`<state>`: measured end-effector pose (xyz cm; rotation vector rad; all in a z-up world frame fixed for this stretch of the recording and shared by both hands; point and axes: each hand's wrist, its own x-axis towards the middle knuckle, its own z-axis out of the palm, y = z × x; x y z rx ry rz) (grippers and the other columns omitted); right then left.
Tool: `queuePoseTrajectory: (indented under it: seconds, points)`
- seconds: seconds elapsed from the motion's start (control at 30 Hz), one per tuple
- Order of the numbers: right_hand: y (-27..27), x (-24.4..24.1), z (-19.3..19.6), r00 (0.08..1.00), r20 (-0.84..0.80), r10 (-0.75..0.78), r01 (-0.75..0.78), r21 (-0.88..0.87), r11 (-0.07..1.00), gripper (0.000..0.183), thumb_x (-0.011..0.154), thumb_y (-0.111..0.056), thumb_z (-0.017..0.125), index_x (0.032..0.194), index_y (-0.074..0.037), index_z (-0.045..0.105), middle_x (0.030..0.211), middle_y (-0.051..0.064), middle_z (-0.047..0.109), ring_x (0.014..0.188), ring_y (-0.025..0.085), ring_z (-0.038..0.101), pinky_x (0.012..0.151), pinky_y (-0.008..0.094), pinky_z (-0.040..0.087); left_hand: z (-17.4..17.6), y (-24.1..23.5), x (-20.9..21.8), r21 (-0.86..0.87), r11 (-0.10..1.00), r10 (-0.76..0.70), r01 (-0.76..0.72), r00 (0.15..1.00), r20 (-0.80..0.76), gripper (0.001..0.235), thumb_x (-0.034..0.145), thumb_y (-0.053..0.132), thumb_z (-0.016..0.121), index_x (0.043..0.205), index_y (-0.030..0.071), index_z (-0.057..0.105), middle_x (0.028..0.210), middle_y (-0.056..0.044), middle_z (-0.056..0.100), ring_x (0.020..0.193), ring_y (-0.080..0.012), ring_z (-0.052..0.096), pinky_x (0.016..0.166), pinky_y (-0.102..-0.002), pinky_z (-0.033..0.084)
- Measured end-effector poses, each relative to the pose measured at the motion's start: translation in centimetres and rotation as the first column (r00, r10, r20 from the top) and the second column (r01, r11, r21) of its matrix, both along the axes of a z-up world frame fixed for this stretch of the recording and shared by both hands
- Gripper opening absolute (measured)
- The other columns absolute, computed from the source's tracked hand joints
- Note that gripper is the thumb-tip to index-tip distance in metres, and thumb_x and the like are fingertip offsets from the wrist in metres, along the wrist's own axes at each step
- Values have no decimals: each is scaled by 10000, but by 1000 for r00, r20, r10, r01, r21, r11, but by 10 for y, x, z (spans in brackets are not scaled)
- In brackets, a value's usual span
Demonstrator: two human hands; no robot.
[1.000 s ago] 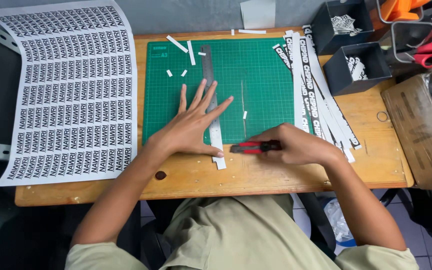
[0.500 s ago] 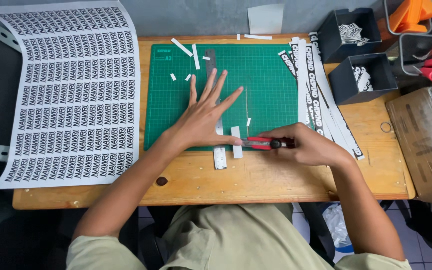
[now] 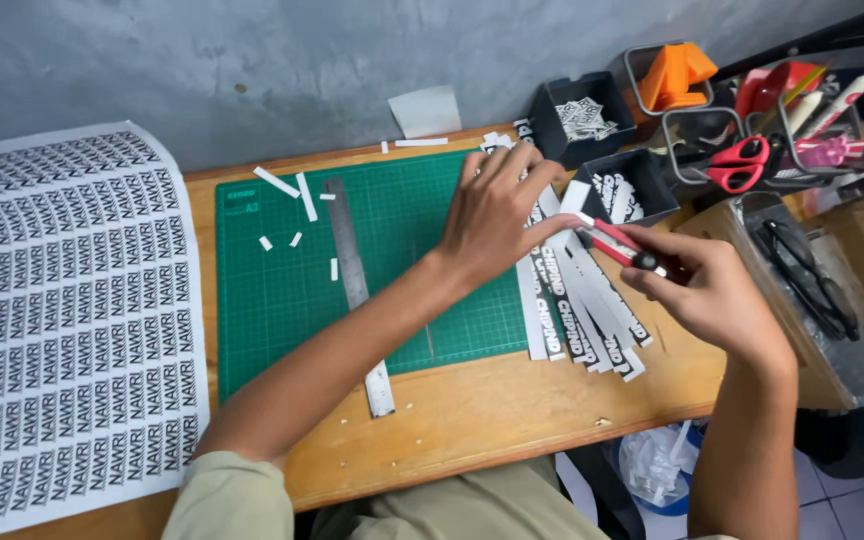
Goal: The person uses a metal ruler and a red utility knife to cut long strips of 'CHIPIND' stickers into individual pieces on a green cutting mat. They repeatedly align the ruler, slice the material, and move the cut pieces aside.
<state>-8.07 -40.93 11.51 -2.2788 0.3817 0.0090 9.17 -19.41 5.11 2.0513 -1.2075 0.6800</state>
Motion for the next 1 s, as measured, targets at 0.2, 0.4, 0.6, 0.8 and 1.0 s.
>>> queuePoseTrajectory:
  seconds: [0.2,0.4,0.6,0.8,1.0]
  points:
    - [-28,1,8,983,15,-185,184,-222,958,513,1002,-117,768,1513,-91,798,1180,68,855,896,168,605,866,367,476,-17,-94,19,40,994,98,-100,994,56,561,926,678,862,1146,189,697,1070,-34,660,969,-274,664,814,-439,432]
    - [-39,-3,-6,984,126,-128,172,-455,874,489,1001,-142,726,1478,-66,805,1055,201,835,883,395,720,854,464,497,-15,-80,17,-78,996,-56,51,996,-66,385,1062,480,796,1241,152,702,1134,-30,691,944,-272,670,849,-429,429]
    - [6,3,-10,957,291,12,56,-223,973,448,1057,-94,830,1493,4,791,953,60,739,716,146,505,721,331,476,-3,14,-12,-74,990,-127,119,986,-110,165,1154,203,692,1010,129,660,997,-50,667,850,-304,621,811,-448,382]
    - [86,46,-10,946,17,324,-321,-108,941,473,913,-15,800,1382,-66,821,1035,237,871,1011,486,837,892,544,665,-23,124,-29,101,995,28,4,951,-307,152,1103,292,739,1035,168,683,917,-11,621,899,-326,714,808,-461,513]
    - [117,69,-21,760,-130,636,-648,-224,728,433,858,49,762,1248,-82,898,1013,196,894,947,431,842,956,550,592,-58,204,-45,268,944,288,-193,878,-383,224,1021,181,785,1237,176,725,1085,-31,679,1093,-326,730,895,-472,526]
